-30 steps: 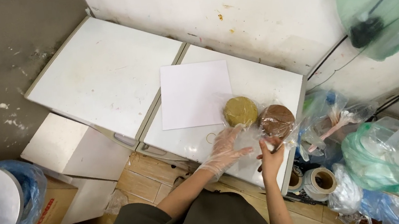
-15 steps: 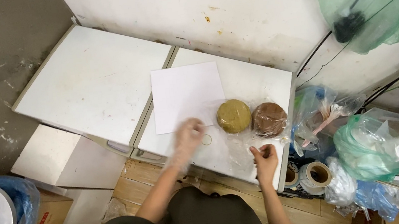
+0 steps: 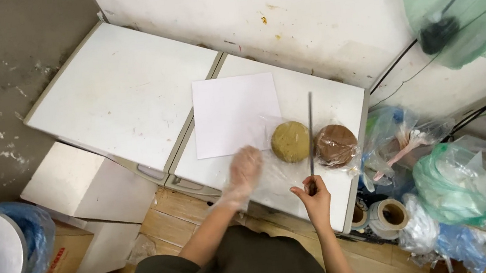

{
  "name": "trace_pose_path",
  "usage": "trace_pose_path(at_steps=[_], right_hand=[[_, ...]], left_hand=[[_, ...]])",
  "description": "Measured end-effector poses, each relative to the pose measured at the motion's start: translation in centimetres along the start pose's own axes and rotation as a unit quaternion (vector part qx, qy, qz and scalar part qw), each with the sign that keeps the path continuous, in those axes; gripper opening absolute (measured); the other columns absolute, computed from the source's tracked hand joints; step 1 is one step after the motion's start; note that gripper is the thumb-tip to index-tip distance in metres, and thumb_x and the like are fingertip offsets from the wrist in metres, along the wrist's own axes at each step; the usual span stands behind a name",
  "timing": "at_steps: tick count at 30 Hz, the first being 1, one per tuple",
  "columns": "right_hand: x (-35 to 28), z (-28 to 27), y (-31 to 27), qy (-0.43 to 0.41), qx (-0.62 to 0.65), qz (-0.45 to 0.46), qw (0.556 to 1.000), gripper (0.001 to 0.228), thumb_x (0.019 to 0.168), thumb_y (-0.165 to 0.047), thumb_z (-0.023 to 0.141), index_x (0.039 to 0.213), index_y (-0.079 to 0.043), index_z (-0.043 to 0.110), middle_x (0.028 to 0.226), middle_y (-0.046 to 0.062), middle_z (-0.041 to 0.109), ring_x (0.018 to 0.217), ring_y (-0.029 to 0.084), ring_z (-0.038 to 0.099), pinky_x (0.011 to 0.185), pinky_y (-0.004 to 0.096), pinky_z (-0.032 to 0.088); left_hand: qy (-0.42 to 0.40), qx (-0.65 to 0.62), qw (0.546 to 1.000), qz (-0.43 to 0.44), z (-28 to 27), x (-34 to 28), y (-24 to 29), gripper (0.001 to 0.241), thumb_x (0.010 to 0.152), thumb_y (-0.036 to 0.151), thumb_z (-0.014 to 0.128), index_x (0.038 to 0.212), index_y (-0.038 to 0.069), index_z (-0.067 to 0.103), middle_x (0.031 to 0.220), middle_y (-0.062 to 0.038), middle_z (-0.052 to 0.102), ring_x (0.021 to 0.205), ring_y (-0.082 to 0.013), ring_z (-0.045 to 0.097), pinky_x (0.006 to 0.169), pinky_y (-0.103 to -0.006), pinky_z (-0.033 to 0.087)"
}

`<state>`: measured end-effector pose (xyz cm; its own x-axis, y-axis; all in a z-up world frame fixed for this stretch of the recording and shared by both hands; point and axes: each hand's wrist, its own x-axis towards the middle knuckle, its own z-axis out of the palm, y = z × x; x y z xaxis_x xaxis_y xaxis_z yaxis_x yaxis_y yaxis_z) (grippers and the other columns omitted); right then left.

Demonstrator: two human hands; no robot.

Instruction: Prepare and organize dough and materials for cake decorating.

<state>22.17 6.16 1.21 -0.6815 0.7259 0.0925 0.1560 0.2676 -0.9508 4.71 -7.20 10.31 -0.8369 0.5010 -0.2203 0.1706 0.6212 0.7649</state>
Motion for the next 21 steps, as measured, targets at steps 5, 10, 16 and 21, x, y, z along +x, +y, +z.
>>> trace_pose_path(at_steps=[5, 10, 16, 21], right_hand=[[-0.7, 0.8, 0.3, 0.045, 0.066, 0.032, 0.996, 0.024, 0.092, -0.016, 0.075, 0.088, -0.004, 0.054, 0.068, -0.001, 0.049, 0.058, 0.007, 0.045, 0.052, 0.024, 0.041], [-1.4, 1.8, 0.7, 0.028, -0.079, 0.056, 0.995, 0.019, 0.096, -0.017, 0.069, 0.092, -0.005, 0.056, 0.067, 0.000, 0.055, 0.054, 0.012, 0.045, 0.048, 0.027, 0.037], [-3.3, 4.4, -4.2, -0.013, -0.029, -0.029, 0.999, 0.028, 0.092, -0.015, 0.077, 0.087, -0.003, 0.052, 0.062, 0.003, 0.051, 0.057, 0.012, 0.042, 0.051, 0.027, 0.039], [-1.1, 4.9, -6.6, -0.103, 0.054, -0.058, 0.992, 0.019, 0.092, -0.010, 0.072, 0.109, -0.004, 0.066, 0.104, 0.006, 0.068, 0.065, 0.007, 0.065, 0.057, 0.022, 0.056]], left_hand=[[-0.161, 0.071, 0.954, 0.244, 1.5, -5.5, 3.4, 0.033, 0.102, 0.020, 0.047, 0.131, 0.006, 0.055, 0.106, -0.016, 0.060, 0.087, -0.0230, 0.058, 0.084, -0.0412, 0.054], [0.039, 0.244, 0.846, 0.472, 14.2, 4.6, -2.8, 0.080, 0.079, -0.003, 0.051, 0.155, 0.012, 0.030, 0.153, -0.012, 0.046, 0.133, -0.0321, 0.057, 0.105, -0.0468, 0.040], [-0.075, 0.552, 0.755, 0.347, 6.7, 3.1, 6.7, 0.066, 0.098, 0.009, 0.050, 0.159, 0.005, 0.026, 0.164, -0.015, 0.027, 0.150, -0.0295, 0.030, 0.120, -0.0504, 0.025], [-0.113, 0.179, 0.931, 0.297, 3.7, 2.8, 3.4, 0.074, 0.104, 0.035, 0.056, 0.162, 0.007, 0.021, 0.169, -0.019, 0.023, 0.157, -0.0353, 0.019, 0.126, -0.0514, 0.012]])
